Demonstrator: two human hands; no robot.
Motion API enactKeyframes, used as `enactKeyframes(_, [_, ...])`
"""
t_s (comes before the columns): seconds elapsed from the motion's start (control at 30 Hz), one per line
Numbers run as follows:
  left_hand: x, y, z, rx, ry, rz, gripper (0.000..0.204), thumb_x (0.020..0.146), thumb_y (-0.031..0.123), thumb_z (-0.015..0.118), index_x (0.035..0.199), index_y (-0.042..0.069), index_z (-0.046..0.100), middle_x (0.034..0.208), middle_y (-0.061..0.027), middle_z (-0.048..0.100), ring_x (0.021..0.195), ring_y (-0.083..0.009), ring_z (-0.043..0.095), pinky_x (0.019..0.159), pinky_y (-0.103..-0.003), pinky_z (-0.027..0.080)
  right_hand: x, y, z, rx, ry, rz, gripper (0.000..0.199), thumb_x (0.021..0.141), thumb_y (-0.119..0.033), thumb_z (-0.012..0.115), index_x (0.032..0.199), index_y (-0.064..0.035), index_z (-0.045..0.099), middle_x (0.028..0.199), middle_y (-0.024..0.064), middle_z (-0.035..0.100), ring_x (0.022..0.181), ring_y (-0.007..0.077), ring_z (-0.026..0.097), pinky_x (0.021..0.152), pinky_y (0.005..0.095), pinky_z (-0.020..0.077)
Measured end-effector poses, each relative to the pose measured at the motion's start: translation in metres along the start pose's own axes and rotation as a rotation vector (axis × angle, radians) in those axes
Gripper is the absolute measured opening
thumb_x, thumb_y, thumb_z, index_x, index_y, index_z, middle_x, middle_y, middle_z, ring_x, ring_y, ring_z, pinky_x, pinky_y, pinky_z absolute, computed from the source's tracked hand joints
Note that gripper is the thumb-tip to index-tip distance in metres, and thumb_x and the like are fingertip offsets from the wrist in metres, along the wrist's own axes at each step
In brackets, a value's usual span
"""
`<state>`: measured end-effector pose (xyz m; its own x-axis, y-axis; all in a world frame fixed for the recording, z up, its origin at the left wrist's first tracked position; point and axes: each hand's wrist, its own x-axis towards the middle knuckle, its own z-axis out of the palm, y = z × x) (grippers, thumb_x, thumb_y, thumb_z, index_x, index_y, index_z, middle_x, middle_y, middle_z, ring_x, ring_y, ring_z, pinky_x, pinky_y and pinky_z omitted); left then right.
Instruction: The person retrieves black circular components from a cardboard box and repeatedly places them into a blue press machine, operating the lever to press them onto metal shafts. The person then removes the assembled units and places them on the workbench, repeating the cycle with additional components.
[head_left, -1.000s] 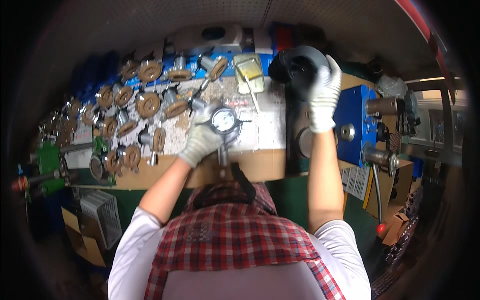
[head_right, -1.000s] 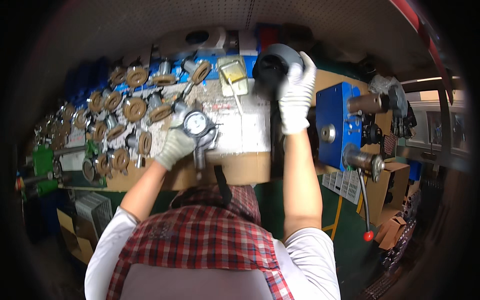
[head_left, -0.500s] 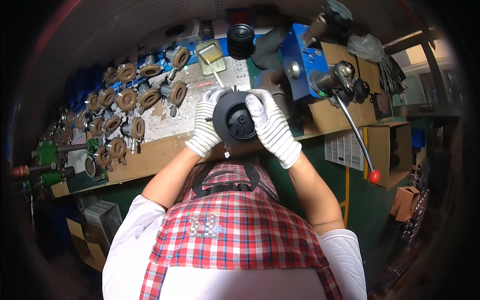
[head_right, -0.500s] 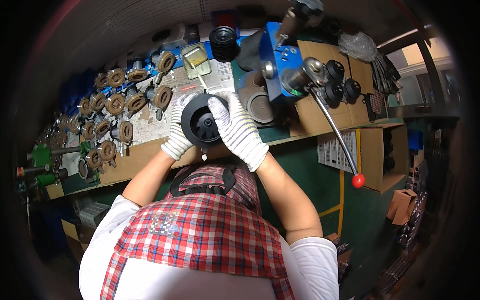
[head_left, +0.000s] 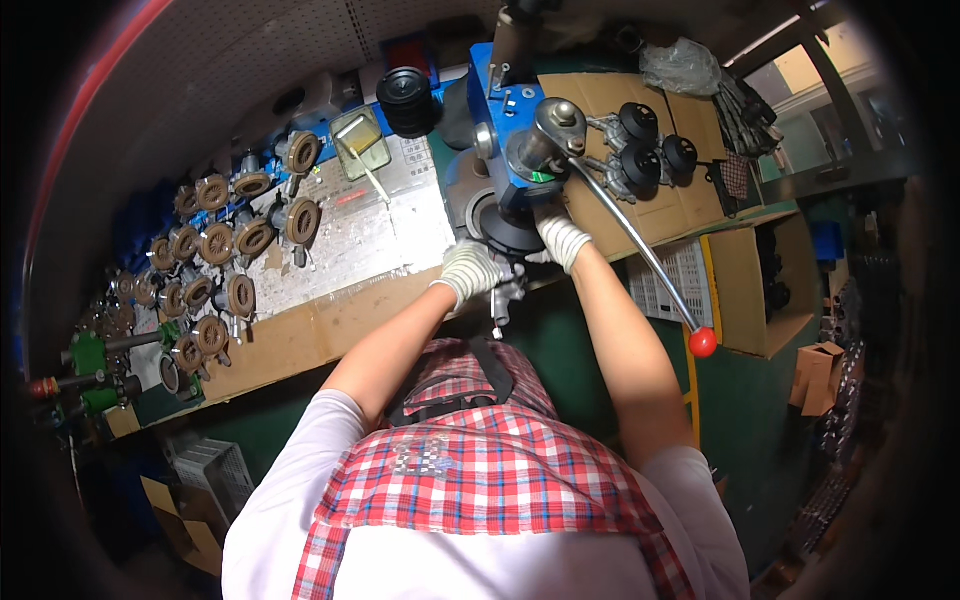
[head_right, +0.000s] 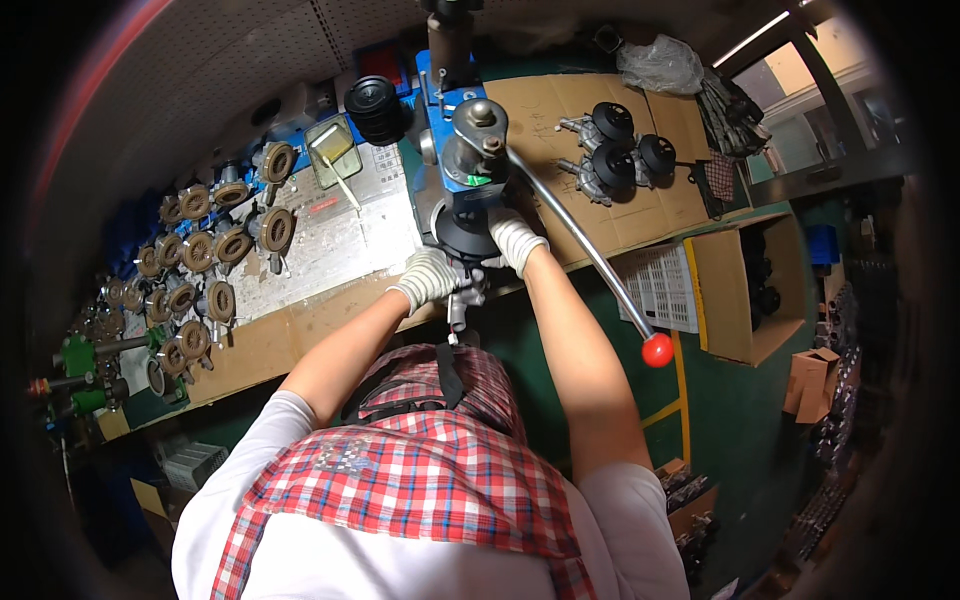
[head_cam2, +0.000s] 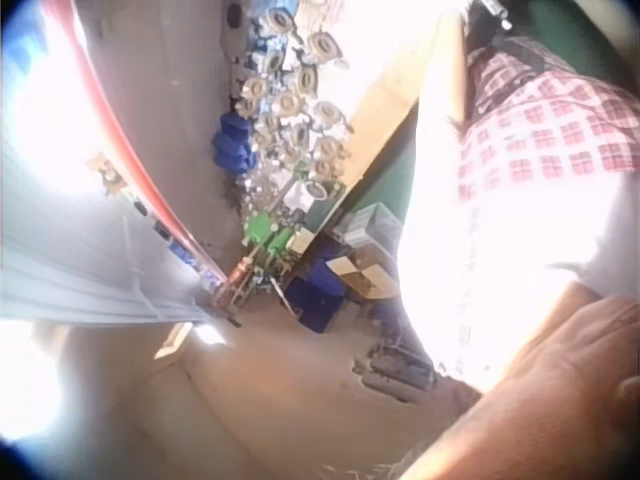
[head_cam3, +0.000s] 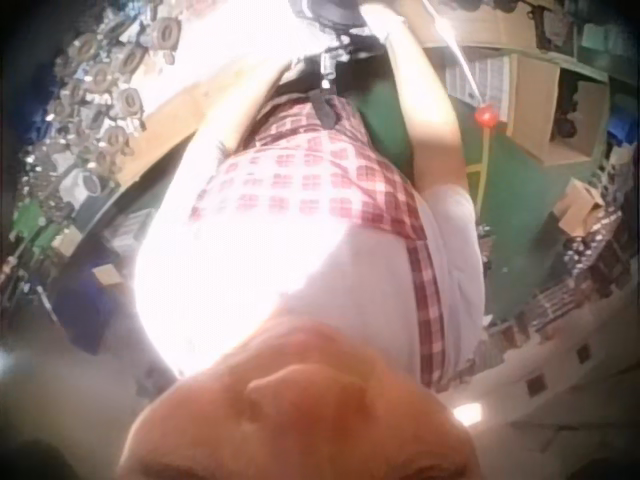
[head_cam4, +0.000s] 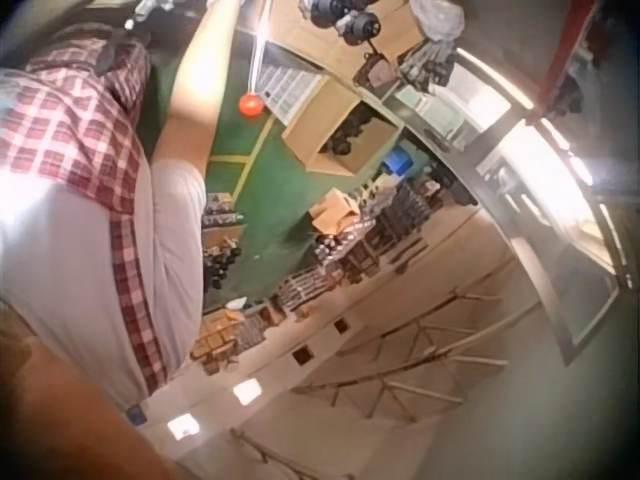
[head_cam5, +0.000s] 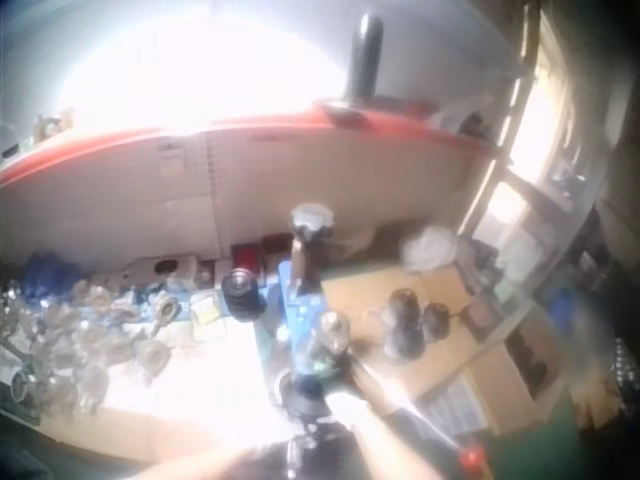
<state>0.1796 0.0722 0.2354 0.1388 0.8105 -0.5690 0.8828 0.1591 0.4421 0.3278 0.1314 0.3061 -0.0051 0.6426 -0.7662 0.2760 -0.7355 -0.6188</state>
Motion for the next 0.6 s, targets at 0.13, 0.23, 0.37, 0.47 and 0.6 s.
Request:
enactKeyframes(0.13, [0.048,-0.012,0.011,-0.236,0.745,0.466,0.055,0.069,0.044,0.084,0.109,0.008,0.070,0.104,-0.0152,0.073,0.098,-0.0363,0.068,0.094,-0.042,0.051,0.025,-0.009,-0.003,-0.632,0.132,-0.188,0.041,0.103,-0.034,0.044,0.131,-0.0066,0.058,0.131,0.0114,0.065,0.119,0.0267,0.063,0.095,0.0451,0.0529])
enactKeyframes(0.23, [0.057,-0.004,-0.014,-0.294,0.553,0.501,0.073,0.075,0.038,0.084,0.135,0.007,0.056,0.130,-0.0141,0.064,0.117,-0.0305,0.060,0.106,-0.039,0.045,0.068,0.014,-0.001,-1.163,0.237,-0.351,0.041,0.103,-0.024,0.043,0.130,0.0031,0.057,0.132,0.0167,0.065,0.123,0.0258,0.062,0.104,0.0381,0.0485])
enactKeyframes(0.37, [0.091,-0.013,-0.004,-0.382,0.449,0.408,0.064,0.075,0.029,0.084,0.129,0.005,0.058,0.127,-0.0139,0.065,0.115,-0.0286,0.060,0.104,-0.037,0.047,0.110,0.044,-0.002,-1.730,0.914,-0.878,0.041,0.102,-0.025,0.044,0.129,0.0016,0.058,0.130,0.0150,0.066,0.122,0.0239,0.062,0.108,0.0364,0.0455])
enactKeyframes(0.47, [0.092,-0.017,-0.001,-0.218,0.512,0.504,0.060,0.076,0.027,0.083,0.126,0.005,0.059,0.126,-0.0131,0.066,0.114,-0.0279,0.061,0.103,-0.037,0.047,0.138,0.071,-0.025,-1.956,1.657,-1.380,0.042,0.101,-0.030,0.044,0.129,-0.0032,0.060,0.129,0.0115,0.068,0.119,0.0223,0.063,0.109,0.0370,0.0439])
enactKeyframes(0.6, [0.095,-0.039,0.004,-0.213,0.564,0.420,0.080,0.065,0.036,0.089,0.131,0.006,0.056,0.125,-0.0170,0.064,0.116,-0.0325,0.059,0.104,-0.041,0.046,0.152,0.074,-0.009,-1.836,0.558,-1.173,0.032,0.101,-0.031,0.047,0.111,-0.0080,0.067,0.108,0.0060,0.072,0.096,0.0226,0.067,0.091,0.0437,0.0538])
